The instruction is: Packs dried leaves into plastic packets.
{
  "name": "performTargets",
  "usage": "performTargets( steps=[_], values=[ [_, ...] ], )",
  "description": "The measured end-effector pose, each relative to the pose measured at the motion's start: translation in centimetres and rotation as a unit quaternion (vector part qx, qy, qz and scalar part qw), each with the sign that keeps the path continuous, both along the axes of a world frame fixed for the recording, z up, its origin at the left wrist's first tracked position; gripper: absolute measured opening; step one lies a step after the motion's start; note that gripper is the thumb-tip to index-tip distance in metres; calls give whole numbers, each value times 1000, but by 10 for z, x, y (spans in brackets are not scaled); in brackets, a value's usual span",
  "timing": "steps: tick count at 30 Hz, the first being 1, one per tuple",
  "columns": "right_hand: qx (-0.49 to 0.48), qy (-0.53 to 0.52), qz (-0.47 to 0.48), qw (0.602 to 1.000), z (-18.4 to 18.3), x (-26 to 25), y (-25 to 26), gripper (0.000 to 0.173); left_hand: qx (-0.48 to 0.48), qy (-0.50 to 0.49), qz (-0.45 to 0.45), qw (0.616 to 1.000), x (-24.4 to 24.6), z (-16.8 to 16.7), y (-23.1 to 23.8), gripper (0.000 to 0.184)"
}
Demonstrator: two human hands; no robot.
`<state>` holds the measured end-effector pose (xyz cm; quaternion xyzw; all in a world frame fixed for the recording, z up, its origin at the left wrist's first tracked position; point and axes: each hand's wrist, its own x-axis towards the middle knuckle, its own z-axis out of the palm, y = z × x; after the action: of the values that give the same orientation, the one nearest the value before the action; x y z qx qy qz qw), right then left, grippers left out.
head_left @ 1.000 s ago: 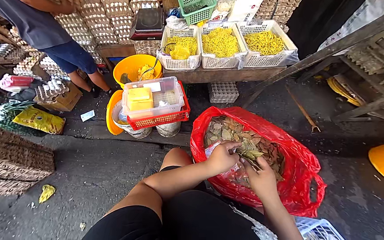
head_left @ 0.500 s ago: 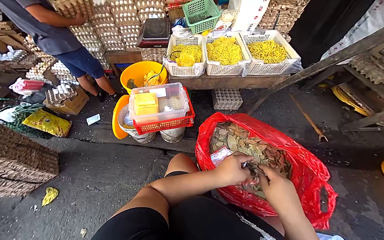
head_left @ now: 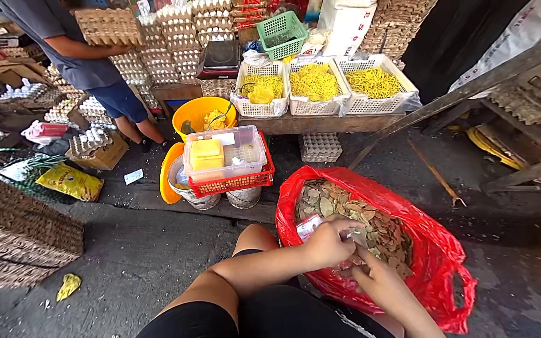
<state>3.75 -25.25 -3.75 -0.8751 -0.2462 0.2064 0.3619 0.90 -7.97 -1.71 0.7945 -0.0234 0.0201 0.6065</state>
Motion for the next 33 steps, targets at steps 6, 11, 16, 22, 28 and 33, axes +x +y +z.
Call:
performTargets(
  steps=[6, 11, 16, 22, 28, 33],
  values=[
    [54, -332, -12, 942, -1, 6, 1, 29, 158, -43, -69, 984, -4, 24, 13, 30],
    [-68, -315, 95, 942, 14, -6, 7, 19, 324, 49, -120, 937, 8, 23, 15, 36],
    [-157, -227, 119, 954, 24, -4, 6, 27, 306, -14, -93, 947, 7, 14, 12, 28],
    [-129, -306, 76, 940, 20, -1, 4, 15, 381, 11, -123, 916, 5, 24, 5, 29],
    [-77, -362, 113, 922, 24, -4, -1, 13, 350, -36, -51, 935, 7, 28, 2, 29],
    [-6, -429, 53, 901, 22, 2, -6, 25, 304, -23, -85, 949, 11, 42, 21, 30]
  ],
)
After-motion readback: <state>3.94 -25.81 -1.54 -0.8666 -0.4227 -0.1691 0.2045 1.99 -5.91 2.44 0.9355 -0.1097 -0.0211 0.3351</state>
